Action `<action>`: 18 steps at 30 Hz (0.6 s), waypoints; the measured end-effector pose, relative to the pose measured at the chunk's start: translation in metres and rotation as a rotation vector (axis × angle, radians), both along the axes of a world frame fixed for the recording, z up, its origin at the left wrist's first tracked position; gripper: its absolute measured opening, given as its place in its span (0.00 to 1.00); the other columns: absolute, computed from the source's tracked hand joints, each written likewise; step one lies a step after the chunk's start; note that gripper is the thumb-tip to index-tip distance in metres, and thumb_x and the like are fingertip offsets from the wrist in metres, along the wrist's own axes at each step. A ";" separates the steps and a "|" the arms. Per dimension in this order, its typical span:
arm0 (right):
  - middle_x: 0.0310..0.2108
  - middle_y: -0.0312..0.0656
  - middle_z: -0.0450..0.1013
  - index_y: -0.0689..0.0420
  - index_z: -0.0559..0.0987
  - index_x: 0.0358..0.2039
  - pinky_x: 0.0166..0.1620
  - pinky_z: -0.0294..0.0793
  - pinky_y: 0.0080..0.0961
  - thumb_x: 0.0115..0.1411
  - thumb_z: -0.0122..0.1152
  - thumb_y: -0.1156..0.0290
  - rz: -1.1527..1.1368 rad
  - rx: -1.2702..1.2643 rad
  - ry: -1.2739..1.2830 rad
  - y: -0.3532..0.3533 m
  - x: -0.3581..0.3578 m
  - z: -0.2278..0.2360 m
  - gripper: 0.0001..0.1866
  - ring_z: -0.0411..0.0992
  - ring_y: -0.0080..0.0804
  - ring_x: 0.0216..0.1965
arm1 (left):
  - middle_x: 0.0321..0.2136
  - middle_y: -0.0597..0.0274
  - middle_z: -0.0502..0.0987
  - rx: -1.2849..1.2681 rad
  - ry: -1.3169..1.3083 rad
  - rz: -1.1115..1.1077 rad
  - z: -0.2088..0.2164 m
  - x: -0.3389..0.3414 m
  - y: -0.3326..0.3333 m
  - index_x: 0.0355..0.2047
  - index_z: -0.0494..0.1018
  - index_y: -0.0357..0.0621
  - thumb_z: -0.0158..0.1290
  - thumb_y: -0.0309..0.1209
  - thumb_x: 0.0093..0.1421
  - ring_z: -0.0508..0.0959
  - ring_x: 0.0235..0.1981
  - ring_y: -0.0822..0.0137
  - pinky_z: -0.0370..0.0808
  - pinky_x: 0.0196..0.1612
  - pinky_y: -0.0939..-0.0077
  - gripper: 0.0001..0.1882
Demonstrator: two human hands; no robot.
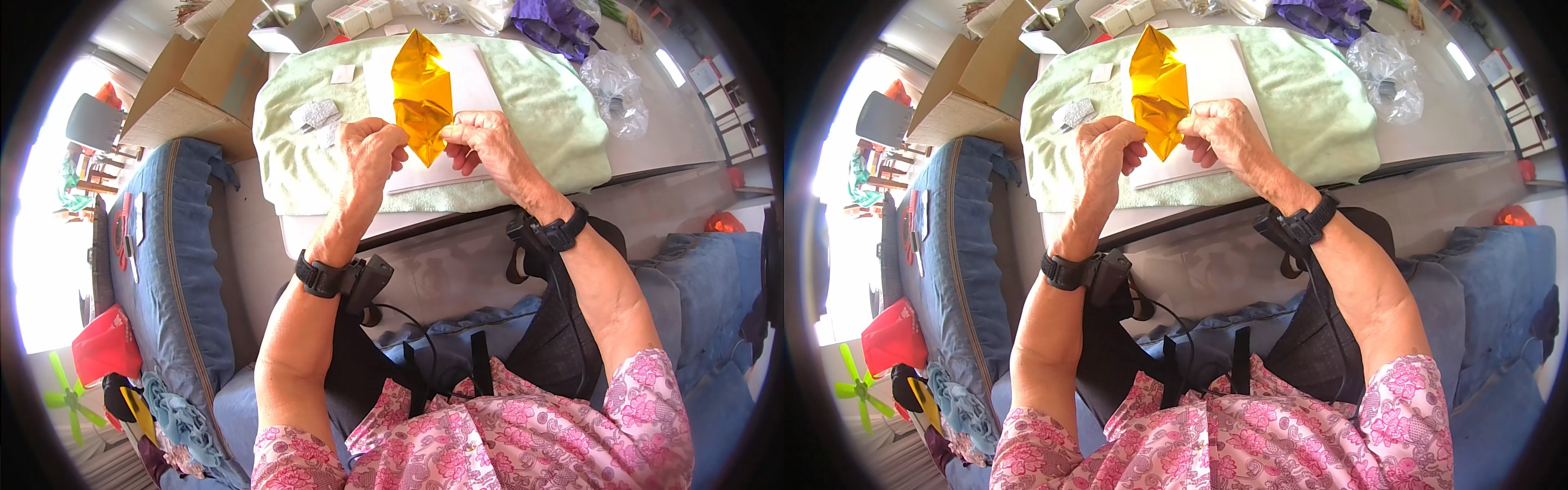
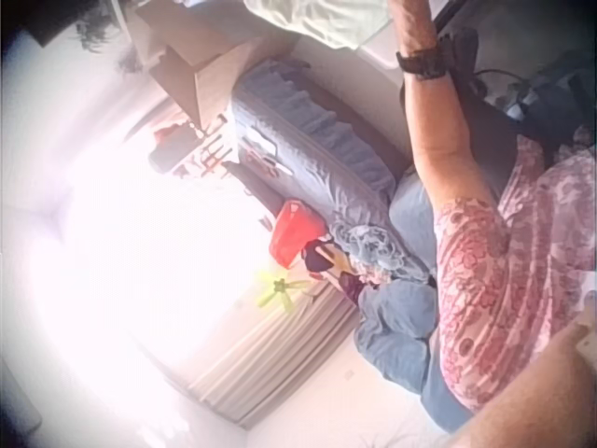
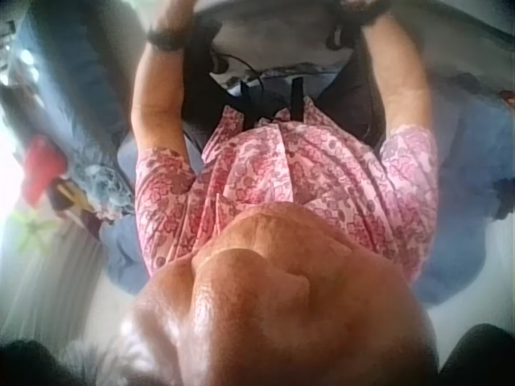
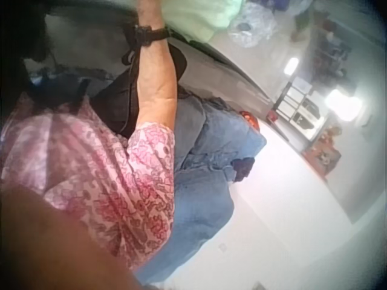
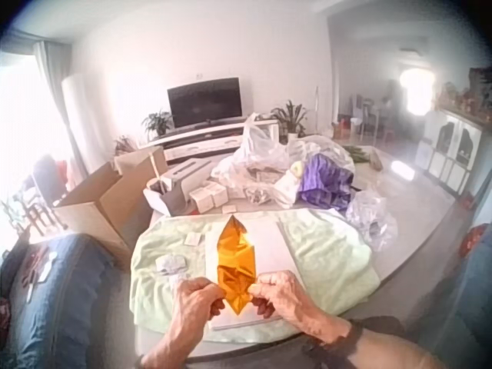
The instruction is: The person folds a yellow sheet of paper into a triangular shape on a table covered with a light green cloth. They smooth the creases and adjust the folds by hand.
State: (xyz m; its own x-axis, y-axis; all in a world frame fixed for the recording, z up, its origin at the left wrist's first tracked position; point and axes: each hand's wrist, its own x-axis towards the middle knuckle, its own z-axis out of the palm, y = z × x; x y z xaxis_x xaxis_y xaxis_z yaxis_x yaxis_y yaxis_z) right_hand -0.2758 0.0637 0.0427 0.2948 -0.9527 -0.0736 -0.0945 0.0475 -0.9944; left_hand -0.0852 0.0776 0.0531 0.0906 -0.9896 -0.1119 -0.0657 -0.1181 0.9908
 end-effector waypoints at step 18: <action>0.24 0.40 0.75 0.62 0.78 0.27 0.28 0.76 0.23 0.57 0.60 0.62 -0.033 0.181 -0.238 -0.002 -0.005 -0.009 0.14 0.74 0.26 0.23 | 0.12 0.59 0.74 0.008 0.182 0.027 -0.005 -0.002 -0.002 0.16 0.75 0.34 0.53 0.26 0.49 0.68 0.10 0.75 0.63 0.14 0.82 0.08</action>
State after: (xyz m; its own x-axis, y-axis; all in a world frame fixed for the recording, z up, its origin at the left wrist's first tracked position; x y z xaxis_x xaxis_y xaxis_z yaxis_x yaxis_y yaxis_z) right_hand -0.2805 0.0618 0.0335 0.2935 -0.9396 -0.1758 0.1449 0.2255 -0.9634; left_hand -0.0868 0.0758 0.0482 0.0950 -0.9861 -0.1366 0.1174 -0.1252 0.9852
